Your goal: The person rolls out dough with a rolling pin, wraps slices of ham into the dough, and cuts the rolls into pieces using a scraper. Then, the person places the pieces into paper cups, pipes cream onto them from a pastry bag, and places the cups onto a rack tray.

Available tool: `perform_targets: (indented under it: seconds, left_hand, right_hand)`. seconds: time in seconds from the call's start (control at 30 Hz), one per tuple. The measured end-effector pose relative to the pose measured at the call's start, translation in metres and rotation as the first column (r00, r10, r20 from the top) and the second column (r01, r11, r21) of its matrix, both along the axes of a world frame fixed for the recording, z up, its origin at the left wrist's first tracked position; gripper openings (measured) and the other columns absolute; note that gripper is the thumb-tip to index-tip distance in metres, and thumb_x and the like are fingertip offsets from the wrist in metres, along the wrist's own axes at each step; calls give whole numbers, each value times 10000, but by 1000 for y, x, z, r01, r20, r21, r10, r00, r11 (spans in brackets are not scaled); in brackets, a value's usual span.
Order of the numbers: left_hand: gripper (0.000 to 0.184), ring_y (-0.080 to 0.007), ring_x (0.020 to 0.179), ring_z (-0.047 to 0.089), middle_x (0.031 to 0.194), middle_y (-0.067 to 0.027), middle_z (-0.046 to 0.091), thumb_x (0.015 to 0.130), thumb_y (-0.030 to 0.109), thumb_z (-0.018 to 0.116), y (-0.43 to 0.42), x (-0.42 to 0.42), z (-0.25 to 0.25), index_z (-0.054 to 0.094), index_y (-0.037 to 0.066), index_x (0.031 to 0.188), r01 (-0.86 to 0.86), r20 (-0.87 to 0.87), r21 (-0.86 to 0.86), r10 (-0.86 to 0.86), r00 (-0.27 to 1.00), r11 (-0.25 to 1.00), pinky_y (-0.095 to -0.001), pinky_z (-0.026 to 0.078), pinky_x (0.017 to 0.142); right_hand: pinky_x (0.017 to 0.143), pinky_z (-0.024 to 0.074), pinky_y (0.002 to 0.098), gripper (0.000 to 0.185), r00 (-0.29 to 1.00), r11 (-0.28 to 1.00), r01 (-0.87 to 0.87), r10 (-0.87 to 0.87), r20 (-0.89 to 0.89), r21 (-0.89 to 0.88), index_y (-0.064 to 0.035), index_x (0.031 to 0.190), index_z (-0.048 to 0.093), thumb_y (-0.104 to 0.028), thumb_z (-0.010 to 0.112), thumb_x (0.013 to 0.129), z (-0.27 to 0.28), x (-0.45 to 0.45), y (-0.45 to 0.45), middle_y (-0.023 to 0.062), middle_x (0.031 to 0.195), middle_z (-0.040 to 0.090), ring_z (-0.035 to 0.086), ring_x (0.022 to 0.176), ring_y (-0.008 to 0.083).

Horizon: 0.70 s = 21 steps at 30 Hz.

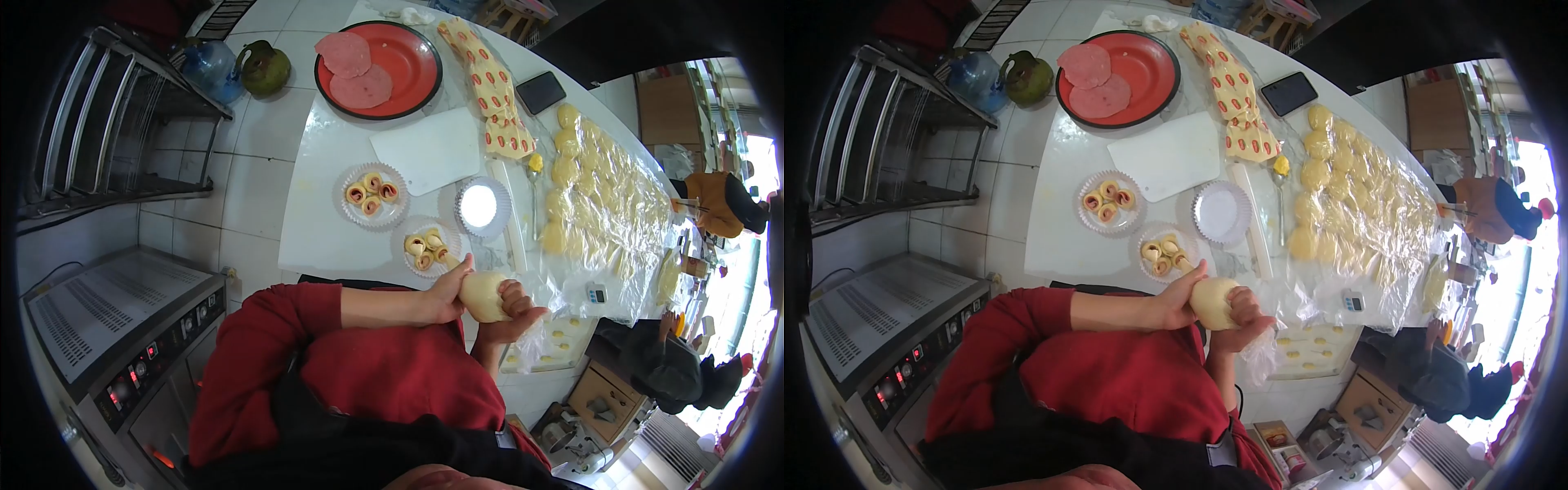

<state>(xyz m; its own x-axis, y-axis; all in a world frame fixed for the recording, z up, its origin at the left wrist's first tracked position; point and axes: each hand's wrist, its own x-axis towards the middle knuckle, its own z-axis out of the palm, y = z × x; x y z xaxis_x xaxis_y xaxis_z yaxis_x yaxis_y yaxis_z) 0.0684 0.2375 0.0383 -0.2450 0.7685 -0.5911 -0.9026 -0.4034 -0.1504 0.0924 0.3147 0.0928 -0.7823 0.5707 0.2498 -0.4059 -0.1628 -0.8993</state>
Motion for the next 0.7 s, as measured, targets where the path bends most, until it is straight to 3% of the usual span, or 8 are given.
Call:
perform_targets:
  seconds: [0.07,0.17,0.7]
  left_hand:
    - [525,-182,1028,503,1097,-54,545,895,505,301,2,0,-4,499,77,1128,16,100,-50,-10,995,999,-332,386,899]
    - [549,-209,1067,485,1131,-75,526,901,501,269,0,-3,2,485,57,1141,45,113,-61,-38,993,997,-342,368,931]
    - [486,-208,1035,506,1110,-81,530,923,429,273,6,-3,-25,470,29,1116,77,76,-148,-66,995,986,-353,390,905]
  right_hand:
    - [653,340,296,493,999,999,-30,30,12,-15,-147,526,176,-405,197,945,-4,1,-1,-29,494,164,228,529,134]
    - [664,336,298,492,998,998,-32,34,52,-47,-146,529,176,-407,197,945,-5,1,-2,-29,500,163,242,545,137]
    - [662,338,286,490,994,999,-37,37,104,1,-145,528,182,-401,207,946,-12,-4,-3,-29,502,174,232,532,125]
